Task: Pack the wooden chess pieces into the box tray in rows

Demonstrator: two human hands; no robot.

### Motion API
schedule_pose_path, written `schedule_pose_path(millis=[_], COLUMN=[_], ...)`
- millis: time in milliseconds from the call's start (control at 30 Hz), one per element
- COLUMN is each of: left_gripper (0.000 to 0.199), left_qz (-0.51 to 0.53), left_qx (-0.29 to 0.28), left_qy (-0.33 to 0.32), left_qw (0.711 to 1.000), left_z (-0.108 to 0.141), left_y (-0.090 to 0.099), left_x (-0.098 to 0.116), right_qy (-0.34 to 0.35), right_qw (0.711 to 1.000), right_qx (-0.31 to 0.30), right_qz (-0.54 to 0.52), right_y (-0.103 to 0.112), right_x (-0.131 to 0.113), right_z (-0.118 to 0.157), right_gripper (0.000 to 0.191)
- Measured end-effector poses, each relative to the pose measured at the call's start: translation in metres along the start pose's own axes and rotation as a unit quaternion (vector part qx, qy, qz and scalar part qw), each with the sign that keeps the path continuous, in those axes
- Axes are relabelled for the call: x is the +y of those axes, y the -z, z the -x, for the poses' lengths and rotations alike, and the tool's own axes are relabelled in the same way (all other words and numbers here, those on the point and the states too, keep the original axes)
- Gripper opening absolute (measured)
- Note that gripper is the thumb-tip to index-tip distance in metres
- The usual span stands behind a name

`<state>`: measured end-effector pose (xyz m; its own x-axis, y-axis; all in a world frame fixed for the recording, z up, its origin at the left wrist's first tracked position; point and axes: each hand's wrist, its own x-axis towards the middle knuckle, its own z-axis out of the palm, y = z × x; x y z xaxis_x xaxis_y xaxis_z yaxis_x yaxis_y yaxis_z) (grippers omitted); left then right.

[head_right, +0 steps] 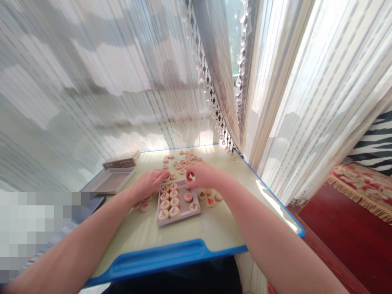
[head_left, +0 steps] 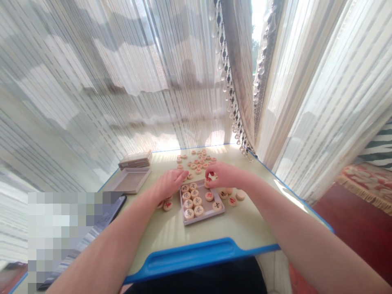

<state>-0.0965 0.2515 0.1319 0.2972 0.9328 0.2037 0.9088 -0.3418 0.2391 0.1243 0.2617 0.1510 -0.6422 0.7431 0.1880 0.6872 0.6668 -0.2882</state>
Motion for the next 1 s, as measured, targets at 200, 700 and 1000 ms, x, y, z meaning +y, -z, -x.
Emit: schedule_pose_path(millis=[200,700,1000], left_gripper=[0.053,0.051,0.053], left_qz=[0.009,0.001,0.005], left_qx=[-0.011,-0.019,-0.026], left_qy=[-0.007,-0.029,-0.033], left_qw=[1.0,0.999,0.999], left_z=[0.0,-0.001,-0.001], left_y=[0.002,0.003,0.002], left_x=[0.001,0.0,-0.002], right_qy=[-0.075,0.001,0.002], right_qw=[0.996,1.0,0.999], right_qx=[0.042,-0.012,-0.036], right_qz=[0.035,0.012,0.007], right_y=[0.005,0.002,-0.003], right_x=[0.029,-0.007,-0.002], right_z=[-0.003,0.004,0.0], right_gripper=[0.017,0.016,0.018])
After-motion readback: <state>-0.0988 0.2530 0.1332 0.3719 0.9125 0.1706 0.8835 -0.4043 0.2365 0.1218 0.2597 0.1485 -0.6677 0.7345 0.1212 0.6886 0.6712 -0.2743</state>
